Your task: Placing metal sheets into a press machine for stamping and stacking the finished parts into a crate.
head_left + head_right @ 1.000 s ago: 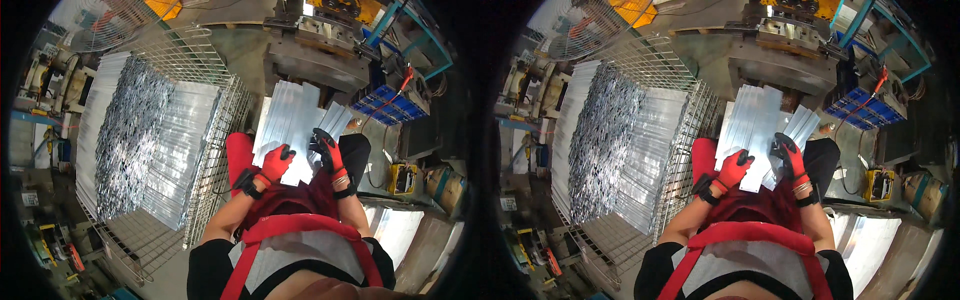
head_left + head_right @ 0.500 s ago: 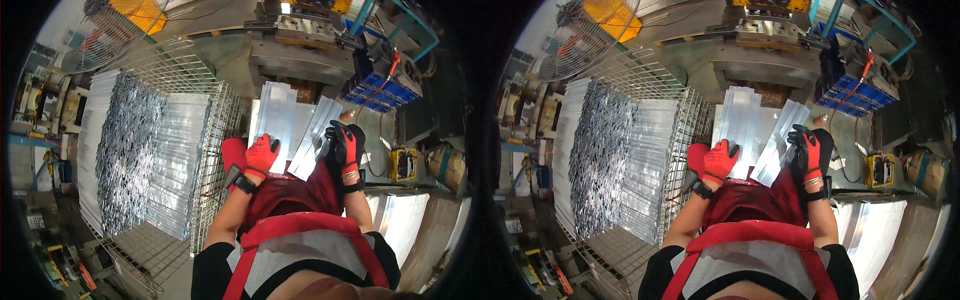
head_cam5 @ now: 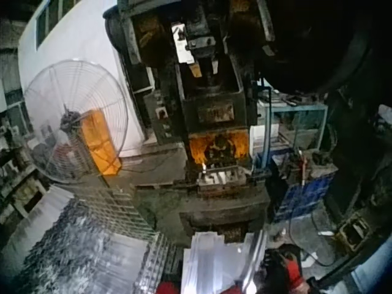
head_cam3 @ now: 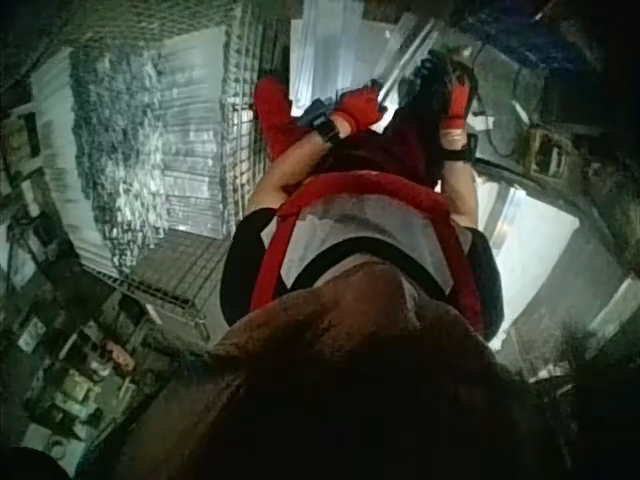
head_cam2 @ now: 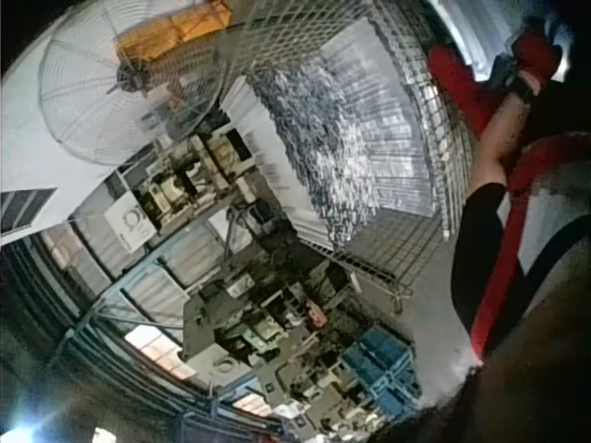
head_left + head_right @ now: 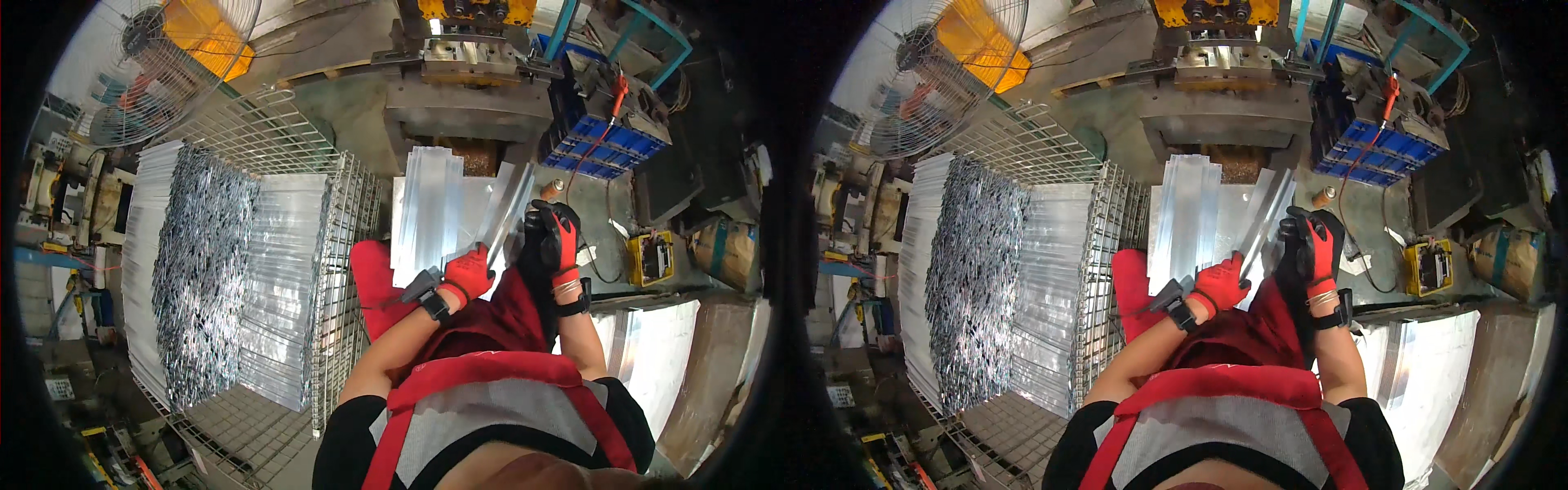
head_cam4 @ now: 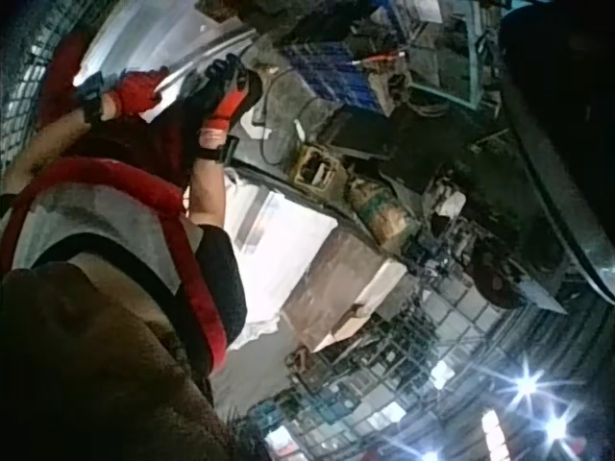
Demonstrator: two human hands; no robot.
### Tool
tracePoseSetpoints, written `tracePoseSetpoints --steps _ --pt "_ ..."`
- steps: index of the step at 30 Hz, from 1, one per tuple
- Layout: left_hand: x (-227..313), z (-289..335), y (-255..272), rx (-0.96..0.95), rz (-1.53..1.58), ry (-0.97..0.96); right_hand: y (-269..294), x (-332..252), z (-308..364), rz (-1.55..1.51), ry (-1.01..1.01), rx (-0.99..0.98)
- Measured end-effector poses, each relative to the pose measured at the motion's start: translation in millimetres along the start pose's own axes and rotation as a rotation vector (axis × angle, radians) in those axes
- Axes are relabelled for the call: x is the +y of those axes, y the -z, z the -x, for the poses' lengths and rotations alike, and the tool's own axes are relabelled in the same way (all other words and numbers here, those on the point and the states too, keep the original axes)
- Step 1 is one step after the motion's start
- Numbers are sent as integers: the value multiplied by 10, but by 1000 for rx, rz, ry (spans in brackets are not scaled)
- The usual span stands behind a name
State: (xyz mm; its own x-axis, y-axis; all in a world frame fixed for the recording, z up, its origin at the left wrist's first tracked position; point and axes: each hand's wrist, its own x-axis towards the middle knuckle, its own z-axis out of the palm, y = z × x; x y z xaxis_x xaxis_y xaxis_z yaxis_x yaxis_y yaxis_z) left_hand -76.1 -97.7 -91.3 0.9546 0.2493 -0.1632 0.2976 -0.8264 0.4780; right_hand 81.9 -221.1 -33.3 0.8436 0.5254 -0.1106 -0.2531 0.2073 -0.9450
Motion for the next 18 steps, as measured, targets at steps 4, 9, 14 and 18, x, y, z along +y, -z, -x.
tracePoseSetpoints --steps 4,9,14,18 --pt "-111 89 241 163 298 72 -33 146 -49 20 29 -3" --pt "-59 135 603 181 1115 225 -172 299 -381 36 58 -70" --pt "-370 -187 372 256 1755 352 -446 303 -788 399 277 98" --pt "-363 -223 410 196 1560 285 -616 261 -758 70 -130 -146"
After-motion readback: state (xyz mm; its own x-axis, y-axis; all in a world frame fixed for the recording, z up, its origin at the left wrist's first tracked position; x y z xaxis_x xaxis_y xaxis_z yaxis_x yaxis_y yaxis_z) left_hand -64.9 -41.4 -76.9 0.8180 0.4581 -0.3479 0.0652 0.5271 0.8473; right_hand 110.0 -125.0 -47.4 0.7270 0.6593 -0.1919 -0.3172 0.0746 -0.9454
